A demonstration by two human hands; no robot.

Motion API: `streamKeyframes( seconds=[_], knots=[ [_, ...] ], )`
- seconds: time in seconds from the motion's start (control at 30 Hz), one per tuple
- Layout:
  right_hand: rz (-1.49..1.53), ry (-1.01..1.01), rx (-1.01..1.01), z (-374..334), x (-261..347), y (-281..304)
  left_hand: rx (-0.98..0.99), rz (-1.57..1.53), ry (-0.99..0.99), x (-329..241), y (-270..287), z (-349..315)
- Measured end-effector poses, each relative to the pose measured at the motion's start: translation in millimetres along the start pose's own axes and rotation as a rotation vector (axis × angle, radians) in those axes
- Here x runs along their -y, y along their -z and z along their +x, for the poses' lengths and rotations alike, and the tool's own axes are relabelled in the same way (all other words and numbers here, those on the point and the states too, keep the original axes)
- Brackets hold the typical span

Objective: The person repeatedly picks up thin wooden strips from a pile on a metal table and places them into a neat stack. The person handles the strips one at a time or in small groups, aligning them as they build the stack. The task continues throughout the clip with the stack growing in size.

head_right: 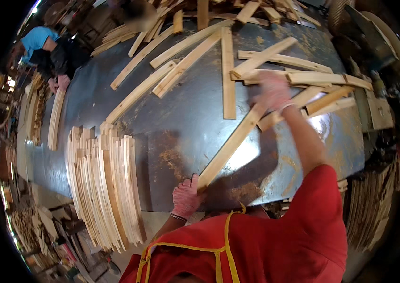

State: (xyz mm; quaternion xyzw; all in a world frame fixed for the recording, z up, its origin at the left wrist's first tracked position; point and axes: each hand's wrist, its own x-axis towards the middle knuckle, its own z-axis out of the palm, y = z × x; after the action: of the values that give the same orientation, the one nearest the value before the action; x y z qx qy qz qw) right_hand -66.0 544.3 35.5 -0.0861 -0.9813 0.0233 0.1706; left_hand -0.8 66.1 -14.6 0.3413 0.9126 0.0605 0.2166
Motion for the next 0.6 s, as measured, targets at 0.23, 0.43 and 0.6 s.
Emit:
streamKeyframes(
  seconds=[0.23,0.43,0.6],
  knots=[
    [-0.186,-0.143,0.563,30.6,-112.2,-44.8,-0.007,-0.385,0.126,24.1,-28.4,-54.8],
    [-0.407,0.094,0.759,-6.1,-104.1,-83.9,0.087,-0.501,0.341,39.9,4.9,-109.8],
    [-0.316,0.227,0.964,-19.4,-29.4,9.5,-0.446,-0.223,0.420,104.5,-48.5,-166.2]
  ],
)
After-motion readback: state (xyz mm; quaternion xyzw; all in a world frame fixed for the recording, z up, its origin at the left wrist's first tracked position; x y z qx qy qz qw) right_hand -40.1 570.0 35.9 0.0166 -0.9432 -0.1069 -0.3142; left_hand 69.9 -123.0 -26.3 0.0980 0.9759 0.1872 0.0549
